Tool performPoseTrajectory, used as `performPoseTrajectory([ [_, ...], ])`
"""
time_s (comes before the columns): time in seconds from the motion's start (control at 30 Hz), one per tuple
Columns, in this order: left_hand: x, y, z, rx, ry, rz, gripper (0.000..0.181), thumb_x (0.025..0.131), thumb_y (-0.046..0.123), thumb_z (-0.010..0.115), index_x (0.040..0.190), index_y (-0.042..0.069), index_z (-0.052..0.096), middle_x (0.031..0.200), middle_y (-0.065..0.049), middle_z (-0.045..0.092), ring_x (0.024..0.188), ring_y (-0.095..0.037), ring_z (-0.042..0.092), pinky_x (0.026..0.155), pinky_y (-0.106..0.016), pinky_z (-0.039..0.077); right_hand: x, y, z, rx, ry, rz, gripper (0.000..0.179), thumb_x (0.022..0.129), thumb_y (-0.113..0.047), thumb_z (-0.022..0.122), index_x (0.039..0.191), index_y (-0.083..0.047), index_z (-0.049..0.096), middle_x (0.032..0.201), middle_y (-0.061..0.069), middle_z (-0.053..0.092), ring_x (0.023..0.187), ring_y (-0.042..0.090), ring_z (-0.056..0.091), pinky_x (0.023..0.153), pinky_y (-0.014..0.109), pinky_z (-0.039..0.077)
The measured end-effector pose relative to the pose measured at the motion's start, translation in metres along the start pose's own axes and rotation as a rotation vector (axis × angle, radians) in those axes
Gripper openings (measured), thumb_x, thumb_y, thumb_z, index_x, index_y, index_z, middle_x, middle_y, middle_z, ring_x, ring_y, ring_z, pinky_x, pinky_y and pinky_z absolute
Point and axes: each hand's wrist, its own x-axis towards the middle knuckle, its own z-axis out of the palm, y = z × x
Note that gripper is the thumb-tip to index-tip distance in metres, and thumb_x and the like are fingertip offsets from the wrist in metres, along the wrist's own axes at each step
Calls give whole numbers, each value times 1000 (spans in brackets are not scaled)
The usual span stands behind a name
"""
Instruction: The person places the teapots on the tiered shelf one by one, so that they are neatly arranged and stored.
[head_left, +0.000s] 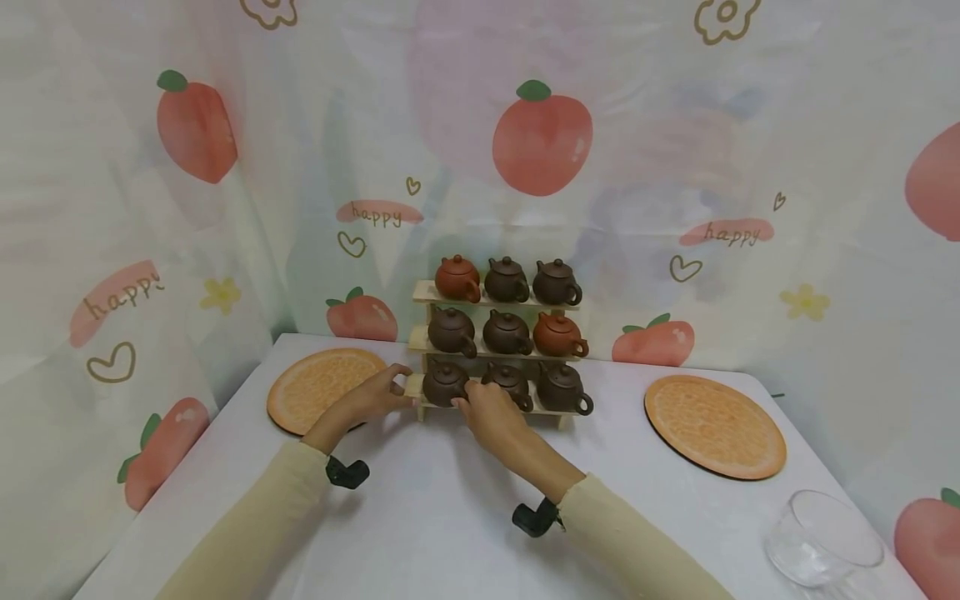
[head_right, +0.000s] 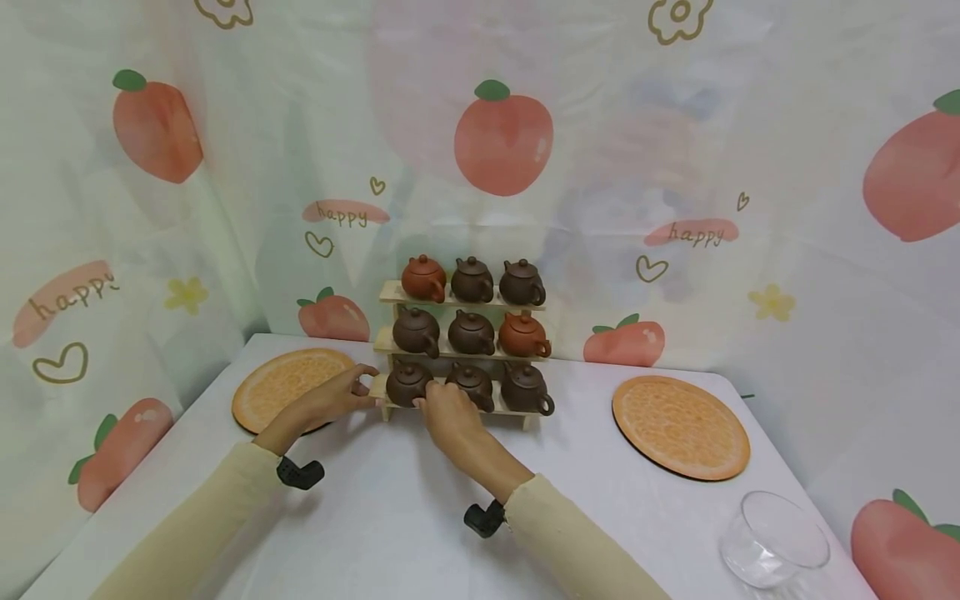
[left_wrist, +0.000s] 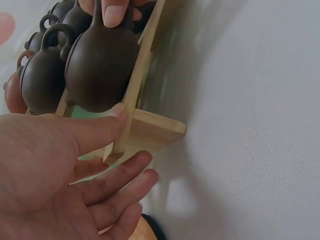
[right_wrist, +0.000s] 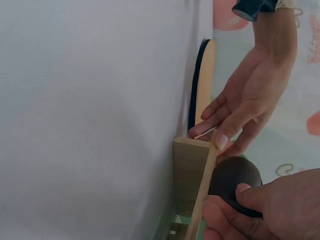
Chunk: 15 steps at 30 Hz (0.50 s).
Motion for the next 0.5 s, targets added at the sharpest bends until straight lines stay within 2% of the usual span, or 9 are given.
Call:
performPoseTrajectory([
  [0.37, 2, -4, 2, -9, 2, 6, 65, 102, 29, 72, 155, 5, 42, 133, -26, 65, 122, -38, 63, 102, -57, 50, 2, 0, -2, 27, -24, 11, 24, 105, -22, 69, 98, 1, 72, 77, 8, 67, 63, 17, 58, 58, 32, 47],
  [0.5, 2, -7, 3, -25, 23, 6, 65, 103, 29, 72, 156, 6, 42, 132, -25, 66, 122, -38, 64, 102, -57, 50, 1, 3, -5, 35, -24, -10, 27, 102, -23, 73, 87, -1, 71, 71, 5, 62, 61, 16, 53, 57, 30, 43],
])
